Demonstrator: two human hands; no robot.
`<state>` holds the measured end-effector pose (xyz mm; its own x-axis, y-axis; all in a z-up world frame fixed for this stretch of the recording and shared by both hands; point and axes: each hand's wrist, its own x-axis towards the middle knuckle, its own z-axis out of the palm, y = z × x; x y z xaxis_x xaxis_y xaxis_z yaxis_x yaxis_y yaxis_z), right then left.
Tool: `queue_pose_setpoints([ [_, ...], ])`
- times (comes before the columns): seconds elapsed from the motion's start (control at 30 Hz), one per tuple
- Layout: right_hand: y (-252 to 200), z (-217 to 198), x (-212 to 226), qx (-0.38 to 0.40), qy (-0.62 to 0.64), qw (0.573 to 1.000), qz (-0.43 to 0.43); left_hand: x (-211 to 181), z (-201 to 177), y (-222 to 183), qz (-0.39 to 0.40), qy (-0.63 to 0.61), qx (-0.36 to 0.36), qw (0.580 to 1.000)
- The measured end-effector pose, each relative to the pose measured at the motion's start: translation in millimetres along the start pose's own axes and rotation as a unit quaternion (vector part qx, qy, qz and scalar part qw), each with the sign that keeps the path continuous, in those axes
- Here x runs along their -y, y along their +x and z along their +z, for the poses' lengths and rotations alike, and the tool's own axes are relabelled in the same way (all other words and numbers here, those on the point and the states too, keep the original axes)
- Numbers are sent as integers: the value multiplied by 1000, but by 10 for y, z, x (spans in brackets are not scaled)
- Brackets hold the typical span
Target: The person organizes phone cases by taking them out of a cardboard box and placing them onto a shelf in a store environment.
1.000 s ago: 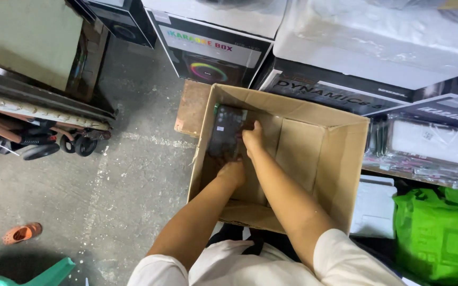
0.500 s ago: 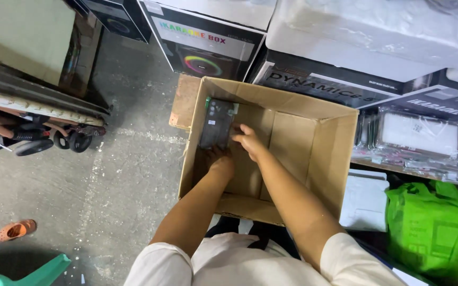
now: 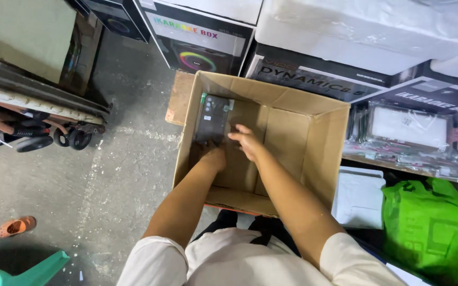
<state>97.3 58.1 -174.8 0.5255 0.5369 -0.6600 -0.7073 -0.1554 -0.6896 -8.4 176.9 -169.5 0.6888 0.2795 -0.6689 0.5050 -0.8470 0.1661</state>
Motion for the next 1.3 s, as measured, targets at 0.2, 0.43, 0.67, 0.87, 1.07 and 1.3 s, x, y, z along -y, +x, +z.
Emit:
queue_pose_setpoints([
  [0.2, -162, -341, -64, 13, 40, 999, 16, -116, -630, -314, -98, -118, -15, 988],
  [0.43, 263, -315, -483, -17, 114, 993, 27, 154, -17, 206, -36, -69, -56, 995],
  [0.67, 179, 33, -414, -41, -45, 998, -2, 135, -264, -77, -35, -326, -32, 944],
  [0.87, 115, -313, -470, -12, -219, 974, -51, 186, -48, 255, -57, -429, -130, 892],
  [1.07, -716, -543, 13, 22, -201, 979, 6, 4, -550, -25, 55, -719, -77, 689],
  [1.3, -1370, -623, 19, 52, -183, 981, -26, -367, -924, -595, 117, -814, 1, 569],
])
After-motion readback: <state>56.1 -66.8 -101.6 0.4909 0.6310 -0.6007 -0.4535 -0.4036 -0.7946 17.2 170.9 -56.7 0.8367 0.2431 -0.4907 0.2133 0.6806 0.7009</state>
